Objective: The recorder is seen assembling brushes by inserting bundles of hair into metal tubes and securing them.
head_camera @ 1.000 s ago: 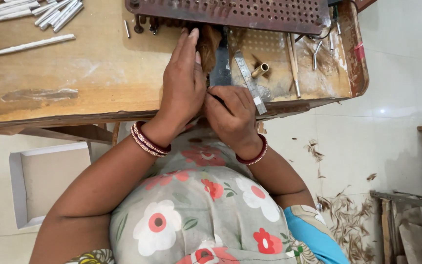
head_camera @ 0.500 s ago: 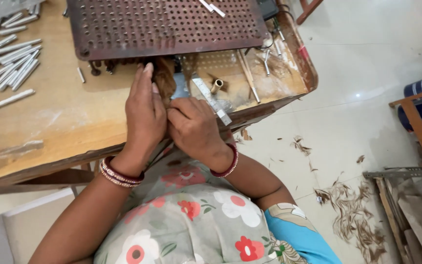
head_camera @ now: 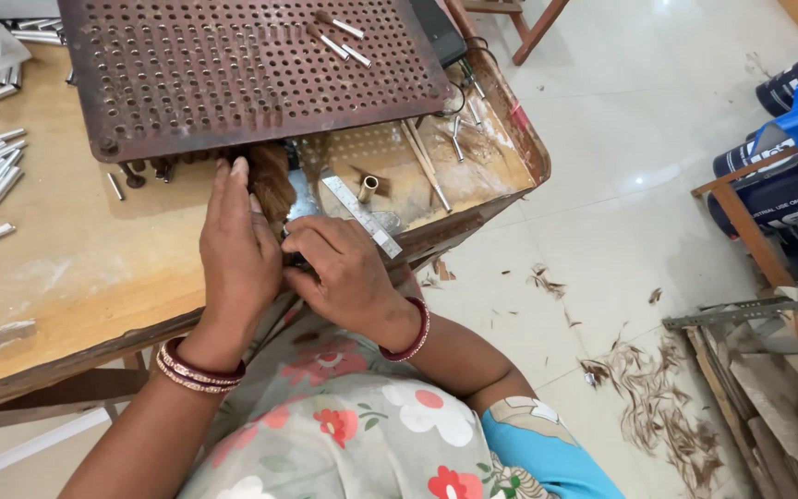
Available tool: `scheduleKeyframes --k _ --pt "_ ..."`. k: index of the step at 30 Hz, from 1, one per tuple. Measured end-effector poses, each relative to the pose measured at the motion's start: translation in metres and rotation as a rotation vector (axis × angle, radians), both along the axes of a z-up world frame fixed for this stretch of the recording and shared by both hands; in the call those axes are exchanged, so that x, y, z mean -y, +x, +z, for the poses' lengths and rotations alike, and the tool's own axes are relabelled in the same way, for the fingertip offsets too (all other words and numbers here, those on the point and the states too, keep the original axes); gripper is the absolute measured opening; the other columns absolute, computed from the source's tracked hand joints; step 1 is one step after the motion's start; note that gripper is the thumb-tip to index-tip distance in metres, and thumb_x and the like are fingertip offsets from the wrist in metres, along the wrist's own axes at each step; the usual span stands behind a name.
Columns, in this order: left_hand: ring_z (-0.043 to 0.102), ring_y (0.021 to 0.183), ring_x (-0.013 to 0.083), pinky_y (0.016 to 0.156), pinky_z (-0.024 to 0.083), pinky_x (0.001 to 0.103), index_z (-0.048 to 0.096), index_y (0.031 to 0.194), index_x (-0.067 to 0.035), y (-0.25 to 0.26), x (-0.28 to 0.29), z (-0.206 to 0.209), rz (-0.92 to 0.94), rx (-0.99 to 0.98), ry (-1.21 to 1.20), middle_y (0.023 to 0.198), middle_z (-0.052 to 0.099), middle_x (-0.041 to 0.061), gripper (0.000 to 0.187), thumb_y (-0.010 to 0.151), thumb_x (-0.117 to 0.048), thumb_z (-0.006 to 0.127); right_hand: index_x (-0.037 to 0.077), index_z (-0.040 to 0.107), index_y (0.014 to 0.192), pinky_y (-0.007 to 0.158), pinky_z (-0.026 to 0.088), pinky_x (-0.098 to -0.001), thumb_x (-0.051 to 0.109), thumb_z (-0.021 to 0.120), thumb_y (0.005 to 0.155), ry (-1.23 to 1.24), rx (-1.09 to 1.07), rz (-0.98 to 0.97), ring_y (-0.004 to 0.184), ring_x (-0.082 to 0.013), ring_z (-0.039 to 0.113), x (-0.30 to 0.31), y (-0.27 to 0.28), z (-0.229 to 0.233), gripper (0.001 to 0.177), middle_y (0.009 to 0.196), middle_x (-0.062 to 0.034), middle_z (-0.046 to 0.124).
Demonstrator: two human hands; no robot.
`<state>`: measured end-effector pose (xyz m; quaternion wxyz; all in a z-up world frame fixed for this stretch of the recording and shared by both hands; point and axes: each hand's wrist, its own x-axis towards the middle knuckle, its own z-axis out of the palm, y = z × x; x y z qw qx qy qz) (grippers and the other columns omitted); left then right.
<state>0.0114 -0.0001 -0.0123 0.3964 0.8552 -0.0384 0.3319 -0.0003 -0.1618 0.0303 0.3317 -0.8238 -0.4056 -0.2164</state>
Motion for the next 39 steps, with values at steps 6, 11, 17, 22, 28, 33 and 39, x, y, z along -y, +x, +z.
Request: scheduleKeyframes --k 6,11,17,22,28,33,39 --pt "0.049 0.136 0.0549 0.113 0.042 0.051 0.046 0.147 0.011 -0.002 0.002 0.005 0.009 -0.015 0.0 0.148 0.047 0.041 0.048 0.1 0.004 0.045 0.009 0.06 0.116 0.1 0.049 -0.0435 0.007 0.084 0.078 0.043 -0.034 0.02 0.117 -0.032 0.063 0.003 0.002 -0.007 0.046 0.127 -0.0097 0.064" --pt "0.049 0.135 0.0549 0.113 0.044 0.05 0.047 0.147 0.008 -0.006 0.004 0.008 0.028 -0.029 -0.067 0.149 0.046 0.04 0.044 0.104 0.003 0.047 0.008 0.06 0.117 0.101 0.049 -0.0435 0.004 0.084 0.076 0.046 -0.021 0.004 0.119 -0.0338 0.063 0.0 0.001 -0.011 0.047 0.128 -0.0115 0.065" --pt "0.049 0.136 0.0545 0.112 0.046 0.05 0.044 0.149 0.008 -0.007 0.003 0.006 0.021 -0.023 -0.047 0.152 0.043 0.038 0.053 0.096 0.006 0.048 0.008 0.061 0.116 0.1 0.049 -0.0426 0.003 0.084 0.077 0.043 -0.016 -0.02 0.118 -0.0327 0.064 -0.001 -0.001 -0.012 0.046 0.127 -0.0112 0.066" --pt "0.049 0.134 0.0544 0.109 0.046 0.05 0.044 0.148 0.007 -0.008 0.004 0.011 0.006 -0.033 -0.078 0.152 0.042 0.038 0.052 0.096 0.006 0.049 0.008 0.061 0.116 0.101 0.049 -0.0427 0.003 0.084 0.077 0.069 0.002 -0.029 0.118 -0.033 0.063 -0.001 0.0 -0.012 0.045 0.126 -0.0111 0.066" --pt "0.049 0.136 0.0544 0.112 0.045 0.05 0.047 0.148 0.006 -0.004 0.005 0.007 0.03 -0.025 -0.052 0.152 0.044 0.037 0.047 0.101 0.005 0.049 0.008 0.061 0.114 0.099 0.049 -0.0433 0.004 0.085 0.075 0.06 -0.011 -0.029 0.117 -0.0341 0.063 0.0 -0.001 -0.011 0.046 0.126 -0.0114 0.066" --pt "0.05 0.132 0.0553 0.108 0.046 0.051 0.044 0.147 0.008 -0.004 0.003 0.007 0.014 -0.009 -0.039 0.15 0.045 0.039 0.055 0.093 0.008 0.049 0.008 0.06 0.114 0.099 0.05 -0.0437 0.004 0.085 0.075 0.079 -0.019 -0.013 0.118 -0.0349 0.063 0.001 0.0 -0.013 0.047 0.125 -0.0116 0.065" --pt "0.05 0.131 0.056 0.108 0.046 0.052 0.045 0.147 0.008 -0.003 0.004 0.007 0.031 -0.003 -0.02 0.148 0.046 0.039 0.053 0.094 0.008 0.049 0.008 0.06 0.112 0.098 0.051 -0.0441 0.005 0.086 0.073 0.107 -0.003 -0.035 0.115 -0.035 0.064 0.0 -0.002 -0.011 0.047 0.123 -0.0117 0.067"
